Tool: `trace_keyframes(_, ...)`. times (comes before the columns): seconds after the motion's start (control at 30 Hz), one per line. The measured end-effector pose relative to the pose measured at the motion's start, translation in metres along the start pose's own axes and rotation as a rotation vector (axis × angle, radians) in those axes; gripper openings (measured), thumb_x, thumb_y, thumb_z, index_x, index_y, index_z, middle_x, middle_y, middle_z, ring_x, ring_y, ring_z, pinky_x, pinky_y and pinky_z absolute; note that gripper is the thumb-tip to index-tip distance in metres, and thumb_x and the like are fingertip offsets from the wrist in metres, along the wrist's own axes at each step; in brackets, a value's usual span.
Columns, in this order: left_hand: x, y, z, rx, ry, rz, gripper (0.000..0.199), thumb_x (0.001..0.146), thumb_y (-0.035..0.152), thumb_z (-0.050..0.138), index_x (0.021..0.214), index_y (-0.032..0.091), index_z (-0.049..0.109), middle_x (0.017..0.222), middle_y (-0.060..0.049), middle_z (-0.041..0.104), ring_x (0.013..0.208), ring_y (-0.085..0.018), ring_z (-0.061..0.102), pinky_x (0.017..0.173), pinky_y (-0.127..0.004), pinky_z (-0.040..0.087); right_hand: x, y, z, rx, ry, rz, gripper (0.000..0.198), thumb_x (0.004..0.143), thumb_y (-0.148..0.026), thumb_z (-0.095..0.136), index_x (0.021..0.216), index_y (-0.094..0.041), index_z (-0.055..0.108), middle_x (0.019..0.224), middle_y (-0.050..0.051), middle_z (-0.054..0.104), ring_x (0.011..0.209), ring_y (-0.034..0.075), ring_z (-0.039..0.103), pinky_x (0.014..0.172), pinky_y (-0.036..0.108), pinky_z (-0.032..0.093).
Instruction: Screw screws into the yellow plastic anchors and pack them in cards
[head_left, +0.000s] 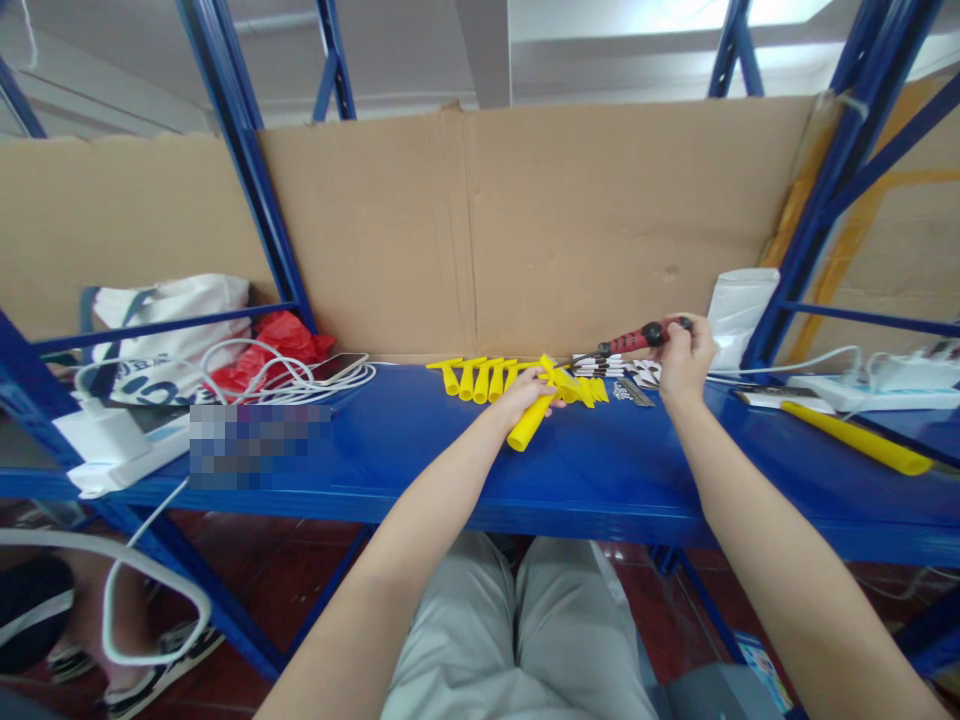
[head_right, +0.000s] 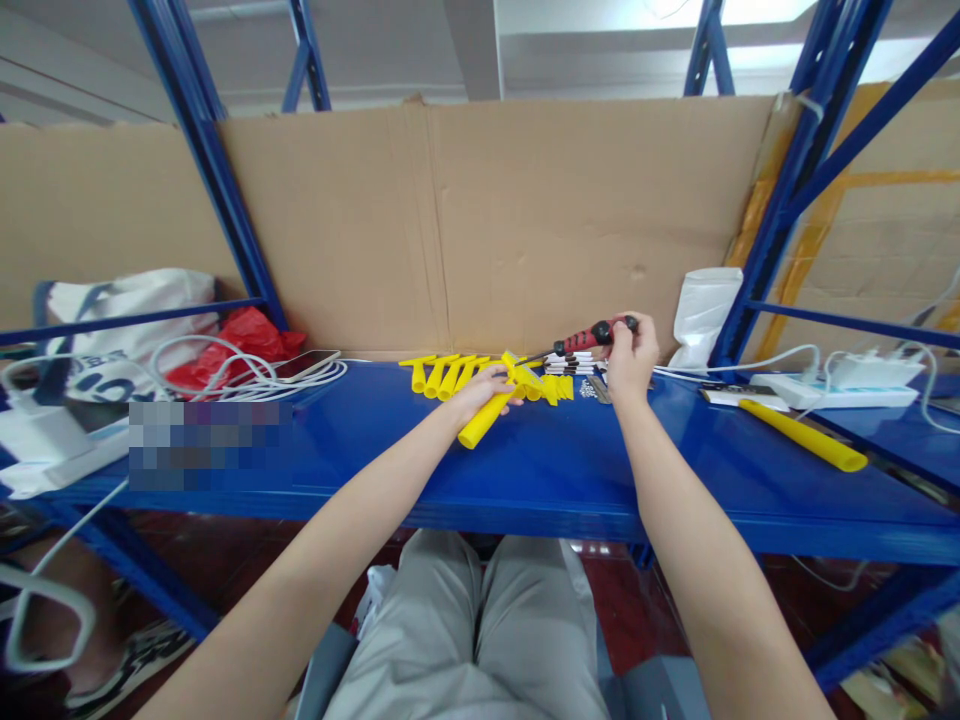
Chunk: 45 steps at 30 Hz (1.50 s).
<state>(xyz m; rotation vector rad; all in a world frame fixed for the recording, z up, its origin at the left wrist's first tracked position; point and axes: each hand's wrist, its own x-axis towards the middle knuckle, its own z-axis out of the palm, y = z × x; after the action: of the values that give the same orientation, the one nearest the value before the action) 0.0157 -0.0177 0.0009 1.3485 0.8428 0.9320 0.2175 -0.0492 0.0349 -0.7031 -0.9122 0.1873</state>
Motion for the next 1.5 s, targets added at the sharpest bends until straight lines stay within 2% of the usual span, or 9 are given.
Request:
trace_keyframes(0.23,-0.004,0.006,0.002,-0.016,0.069,0.024,0.045,0.077,0.000,0.050,0.117,0.018,0.044,0.105,-0.009,0.063,0.053,-0.009,0.061,0.042,-0.018,0.041,0.000,-0.001,0.000,0.040,-0.037,0.056,0.019,0.072,-0.035,0.064,0.082,-0.022,0.054,0.055,-0.009,0.047,0.034,0.004,0.038,0.032,0.016,0.028)
trace_keyframes(0.4,0.001,0.000,-0.001,0.064,0.136,0.050,0.043,0.077,0.001,0.048,0.116,0.020,0.043,0.116,-0.009,0.059,0.052,-0.007,0.060,0.040,-0.017,0.041,0.003,-0.004,0.004,0.072,-0.077,0.209,0.028,0.067,-0.037,0.072,0.079,-0.020,0.055,0.044,-0.011,0.042,0.029,0.006,0.038,0.029,0.017,0.026)
trace_keyframes(0.57,0.005,-0.003,-0.004,0.057,0.181,0.063,0.045,0.077,0.002,0.049,0.116,0.022,0.043,0.120,-0.010,0.057,0.064,-0.010,0.066,0.040,-0.014,0.039,0.002,-0.011,0.004,0.168,-0.201,0.380,0.030,0.069,-0.038,0.074,0.081,-0.018,0.057,0.044,-0.009,0.048,0.032,0.008,0.046,0.031,0.017,0.033)
trace_keyframes(0.67,0.005,-0.002,-0.006,0.039,0.214,0.065,0.046,0.076,0.002,0.049,0.118,0.021,0.041,0.117,-0.010,0.058,0.065,-0.012,0.067,0.039,-0.015,0.039,0.000,-0.013,0.005,0.192,-0.284,0.436,0.027,0.072,-0.037,0.072,0.077,-0.018,0.054,0.049,-0.006,0.054,0.036,0.009,0.052,0.034,0.017,0.038)
trace_keyframes(0.83,0.006,-0.001,-0.007,0.032,0.267,0.073,0.048,0.077,0.000,0.047,0.120,0.020,0.038,0.114,-0.010,0.061,0.064,-0.012,0.067,0.039,-0.015,0.039,0.000,-0.008,0.005,0.125,-0.276,0.387,0.033,0.067,-0.040,0.076,0.066,-0.017,0.052,0.046,-0.006,0.054,0.032,0.007,0.048,0.030,0.015,0.034)
trace_keyframes(0.97,0.006,-0.001,-0.007,0.047,0.300,0.070,0.047,0.077,0.003,0.054,0.120,0.020,0.041,0.110,-0.009,0.063,0.065,-0.012,0.067,0.040,-0.015,0.039,-0.001,-0.005,0.006,0.110,-0.248,0.395,0.038,0.061,-0.042,0.079,0.062,-0.017,0.050,0.045,-0.006,0.054,0.033,0.007,0.048,0.029,0.015,0.033)
trace_keyframes(1.13,0.005,0.000,-0.006,0.066,0.326,0.055,0.049,0.078,0.002,0.053,0.122,0.019,0.040,0.110,-0.009,0.063,0.065,-0.012,0.068,0.040,-0.015,0.039,-0.003,-0.005,0.006,0.085,-0.246,0.440,0.035,0.064,-0.042,0.077,0.070,-0.017,0.053,0.042,-0.007,0.050,0.031,0.008,0.046,0.029,0.016,0.033)
trace_keyframes(1.3,0.003,0.003,-0.004,0.072,0.338,0.047,0.051,0.077,0.000,0.048,0.124,0.018,0.038,0.113,-0.011,0.061,0.064,-0.014,0.068,0.038,-0.017,0.038,-0.002,-0.007,0.006,0.112,-0.321,0.469,0.031,0.069,-0.042,0.074,0.077,-0.017,0.057,0.044,-0.007,0.053,0.033,0.009,0.050,0.032,0.016,0.036)
trace_keyframes(1.5,0.002,0.003,-0.003,0.052,0.342,0.056,0.051,0.078,0.000,0.047,0.124,0.019,0.038,0.117,-0.012,0.060,0.066,-0.013,0.068,0.038,-0.016,0.037,-0.002,-0.010,0.007,0.163,-0.352,0.450,0.031,0.071,-0.040,0.073,0.072,-0.018,0.052,0.050,-0.005,0.058,0.038,0.009,0.055,0.039,0.017,0.043)
